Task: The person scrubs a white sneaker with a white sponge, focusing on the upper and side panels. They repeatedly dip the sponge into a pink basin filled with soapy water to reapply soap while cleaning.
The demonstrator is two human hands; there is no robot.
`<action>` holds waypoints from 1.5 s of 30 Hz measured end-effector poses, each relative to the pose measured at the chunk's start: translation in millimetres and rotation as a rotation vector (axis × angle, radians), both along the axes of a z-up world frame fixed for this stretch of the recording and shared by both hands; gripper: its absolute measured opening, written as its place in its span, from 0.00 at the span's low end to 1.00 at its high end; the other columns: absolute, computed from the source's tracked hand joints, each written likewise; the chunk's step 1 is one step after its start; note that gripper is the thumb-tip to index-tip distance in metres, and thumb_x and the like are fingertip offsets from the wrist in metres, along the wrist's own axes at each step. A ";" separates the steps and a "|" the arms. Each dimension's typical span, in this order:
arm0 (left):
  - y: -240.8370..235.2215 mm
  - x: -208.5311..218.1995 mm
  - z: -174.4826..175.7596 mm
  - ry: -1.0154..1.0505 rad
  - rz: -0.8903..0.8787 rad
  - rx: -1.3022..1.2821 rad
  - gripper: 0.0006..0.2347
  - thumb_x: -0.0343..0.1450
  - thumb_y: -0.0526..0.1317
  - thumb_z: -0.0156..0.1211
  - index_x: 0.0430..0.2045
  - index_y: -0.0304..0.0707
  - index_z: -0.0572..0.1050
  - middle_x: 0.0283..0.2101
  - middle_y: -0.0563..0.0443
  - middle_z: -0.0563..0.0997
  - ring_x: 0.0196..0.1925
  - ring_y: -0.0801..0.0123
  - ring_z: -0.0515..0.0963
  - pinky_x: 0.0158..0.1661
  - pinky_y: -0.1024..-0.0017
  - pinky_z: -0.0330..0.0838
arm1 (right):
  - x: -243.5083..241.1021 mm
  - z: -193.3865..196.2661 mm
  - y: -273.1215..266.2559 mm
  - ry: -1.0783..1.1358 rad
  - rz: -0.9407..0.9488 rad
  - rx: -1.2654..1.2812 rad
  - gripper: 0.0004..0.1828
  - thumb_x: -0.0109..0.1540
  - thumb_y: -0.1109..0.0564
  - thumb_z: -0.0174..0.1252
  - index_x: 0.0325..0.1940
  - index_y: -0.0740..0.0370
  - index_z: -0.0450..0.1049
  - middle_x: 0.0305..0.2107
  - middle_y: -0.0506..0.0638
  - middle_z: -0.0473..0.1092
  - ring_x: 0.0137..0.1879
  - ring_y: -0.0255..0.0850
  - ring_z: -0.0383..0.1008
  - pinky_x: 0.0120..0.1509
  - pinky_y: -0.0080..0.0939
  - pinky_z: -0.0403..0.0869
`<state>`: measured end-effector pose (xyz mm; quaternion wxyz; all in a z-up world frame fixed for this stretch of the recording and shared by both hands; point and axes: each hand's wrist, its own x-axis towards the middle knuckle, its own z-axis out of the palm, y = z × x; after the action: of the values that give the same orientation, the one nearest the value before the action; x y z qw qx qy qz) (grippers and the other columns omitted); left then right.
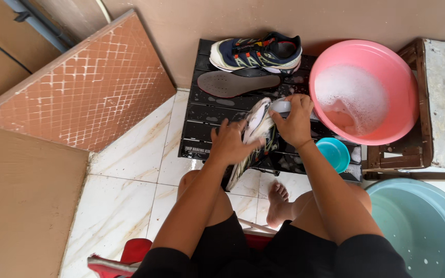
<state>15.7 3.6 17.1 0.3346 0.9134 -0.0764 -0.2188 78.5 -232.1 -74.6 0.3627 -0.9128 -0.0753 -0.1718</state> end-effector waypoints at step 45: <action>-11.8 56.8 -79.1 -0.394 0.237 -0.249 0.08 0.68 0.48 0.63 0.33 0.55 0.87 0.29 0.55 0.86 0.50 0.56 0.82 0.66 0.22 0.46 | 5.0 4.9 2.5 0.075 -0.021 -0.089 0.26 0.59 0.56 0.74 0.48 0.58 0.61 0.49 0.52 0.54 0.63 0.62 0.53 0.49 0.63 0.76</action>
<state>72.5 -8.2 -62.0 0.4461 0.8929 -0.0589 0.0152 83.5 -229.6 -69.7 0.3226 -0.9345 -0.0596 -0.1378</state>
